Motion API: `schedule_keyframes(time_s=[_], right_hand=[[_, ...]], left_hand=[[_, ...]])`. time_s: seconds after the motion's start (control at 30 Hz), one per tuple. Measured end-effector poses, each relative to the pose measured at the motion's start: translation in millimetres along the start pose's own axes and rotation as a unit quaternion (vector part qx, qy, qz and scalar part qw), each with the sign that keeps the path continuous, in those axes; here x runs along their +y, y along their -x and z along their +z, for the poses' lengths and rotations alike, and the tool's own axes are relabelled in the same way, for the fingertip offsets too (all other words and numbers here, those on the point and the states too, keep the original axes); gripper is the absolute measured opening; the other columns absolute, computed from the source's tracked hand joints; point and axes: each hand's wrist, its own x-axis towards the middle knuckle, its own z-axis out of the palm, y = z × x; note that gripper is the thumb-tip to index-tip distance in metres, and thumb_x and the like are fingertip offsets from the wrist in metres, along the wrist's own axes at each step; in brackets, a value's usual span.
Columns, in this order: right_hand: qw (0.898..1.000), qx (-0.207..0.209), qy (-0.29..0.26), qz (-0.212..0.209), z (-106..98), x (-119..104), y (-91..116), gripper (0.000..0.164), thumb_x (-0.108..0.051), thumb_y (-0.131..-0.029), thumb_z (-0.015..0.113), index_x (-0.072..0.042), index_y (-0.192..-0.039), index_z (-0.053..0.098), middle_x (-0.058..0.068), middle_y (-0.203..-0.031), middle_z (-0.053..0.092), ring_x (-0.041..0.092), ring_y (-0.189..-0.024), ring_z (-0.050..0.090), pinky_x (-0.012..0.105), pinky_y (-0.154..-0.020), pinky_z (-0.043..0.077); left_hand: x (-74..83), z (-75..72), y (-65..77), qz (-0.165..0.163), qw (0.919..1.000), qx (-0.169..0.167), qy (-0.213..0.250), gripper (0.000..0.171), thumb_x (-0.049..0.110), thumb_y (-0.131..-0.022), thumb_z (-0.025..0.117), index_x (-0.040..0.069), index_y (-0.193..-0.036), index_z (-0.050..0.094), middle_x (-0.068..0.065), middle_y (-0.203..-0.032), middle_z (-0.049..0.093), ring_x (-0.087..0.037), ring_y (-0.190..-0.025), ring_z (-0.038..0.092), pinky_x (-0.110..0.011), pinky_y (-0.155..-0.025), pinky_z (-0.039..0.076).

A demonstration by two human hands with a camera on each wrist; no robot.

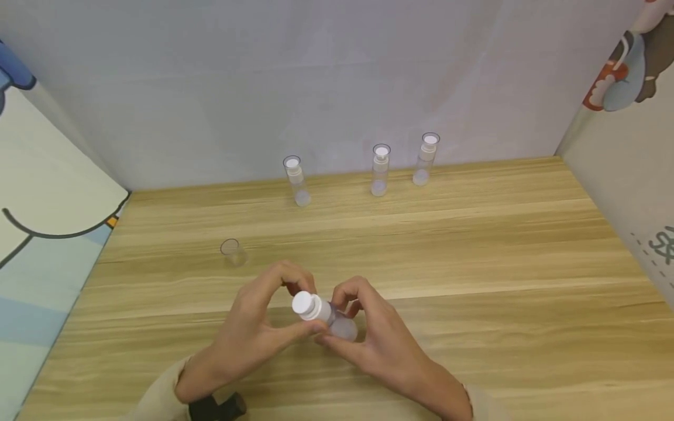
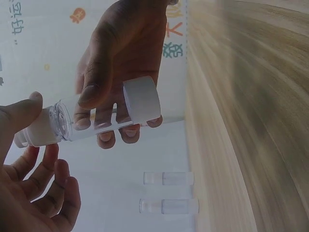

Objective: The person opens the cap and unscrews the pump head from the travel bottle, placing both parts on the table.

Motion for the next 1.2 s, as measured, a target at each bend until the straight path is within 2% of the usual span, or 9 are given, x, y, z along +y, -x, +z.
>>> schedule_keyframes(time_s=[0.23, 0.5, 0.63, 0.8, 0.9, 1.03, 1.17, 1.2], right_hand=[[1.0, 0.011, 0.017, -0.008, 1, -1, 1, 0.052, -0.001, -0.076, 0.091, -0.011, -0.106, 0.049, -0.006, -0.107, 0.061, 0.007, -0.095, 0.059, 0.025, -0.083, 0.053], [0.999, -0.006, 0.017, -0.035, -2, 0, 0, 0.052, -0.003, -0.079, 0.089, -0.013, -0.119, 0.057, -0.006, -0.108, 0.059, 0.008, -0.095, 0.054, 0.025, -0.082, 0.05], [0.999, -0.027, 0.0, -0.026, -5, -1, 1, 0.049, -0.002, -0.085, 0.083, -0.015, -0.124, 0.056, -0.004, -0.117, 0.058, 0.009, -0.104, 0.053, 0.027, -0.089, 0.049], [0.998, -0.05, -0.027, -0.005, -9, -3, 2, 0.052, 0.002, -0.09, 0.075, -0.017, -0.132, 0.053, -0.002, -0.13, 0.057, 0.013, -0.118, 0.056, 0.03, -0.101, 0.051], [0.998, -0.058, -0.036, 0.005, -11, -5, 4, 0.051, 0.002, -0.092, 0.074, -0.017, -0.134, 0.052, 0.0, -0.135, 0.06, 0.014, -0.121, 0.06, 0.031, -0.105, 0.052], [0.997, -0.061, -0.037, 0.011, -12, -5, 6, 0.05, -0.001, -0.093, 0.075, -0.017, -0.134, 0.052, 0.001, -0.135, 0.063, 0.013, -0.118, 0.064, 0.033, -0.106, 0.055], [0.997, -0.056, -0.043, 0.0, -11, -3, 5, 0.05, 0.0, -0.091, 0.078, -0.015, -0.131, 0.052, 0.0, -0.132, 0.063, 0.012, -0.116, 0.064, 0.033, -0.104, 0.056], [0.998, -0.054, -0.043, -0.008, -11, -3, 5, 0.05, 0.001, -0.09, 0.078, -0.013, -0.13, 0.052, 0.001, -0.131, 0.063, 0.012, -0.116, 0.063, 0.033, -0.103, 0.056]], left_hand=[[2.2, 1.3, 0.0, 0.0, 0.9998, 0.011, 0.014, 0.044, 0.013, -0.078, 0.093, 0.012, -0.104, 0.058, 0.003, -0.099, 0.063, -0.01, -0.092, 0.058, -0.026, -0.083, 0.052], [3.8, 1.5, -0.4, 0.01, 0.9996, 0.015, 0.02, 0.043, 0.012, -0.079, 0.091, 0.011, -0.107, 0.059, 0.002, -0.101, 0.065, -0.01, -0.092, 0.059, -0.028, -0.082, 0.053], [3.8, 0.4, -1.6, 0.033, 0.9991, 0.011, 0.022, 0.042, 0.015, -0.081, 0.088, 0.009, -0.11, 0.059, 0.0, -0.104, 0.066, -0.012, -0.094, 0.061, -0.028, -0.083, 0.056], [4.2, -1.2, -2.5, 0.056, 0.9983, 0.01, 0.012, 0.035, 0.033, -0.092, 0.073, 0.007, -0.112, 0.059, -0.002, -0.106, 0.068, -0.013, -0.095, 0.063, -0.025, -0.086, 0.057], [4.8, -2.5, -2.4, 0.063, 0.998, 0.004, 0.007, 0.035, 0.035, -0.094, 0.068, 0.007, -0.113, 0.06, -0.001, -0.106, 0.068, -0.013, -0.096, 0.064, -0.025, -0.086, 0.057], [5.5, -3.9, -1.9, 0.062, 0.998, 0.001, 0.011, 0.035, 0.023, -0.089, 0.081, 0.008, -0.113, 0.06, -0.001, -0.106, 0.068, -0.013, -0.096, 0.063, -0.026, -0.085, 0.057], [6.8, -3.5, -1.8, 0.045, 0.9989, 0.006, 0.007, 0.046, 0.01, -0.078, 0.092, 0.008, -0.112, 0.061, 0.0, -0.104, 0.067, -0.011, -0.093, 0.062, -0.026, -0.083, 0.056], [7.0, -3.2, -2.0, 0.043, 0.9991, 0.006, 0.003, 0.046, 0.011, -0.078, 0.092, 0.009, -0.111, 0.061, 0.0, -0.104, 0.068, -0.01, -0.092, 0.062, -0.024, -0.083, 0.055]])
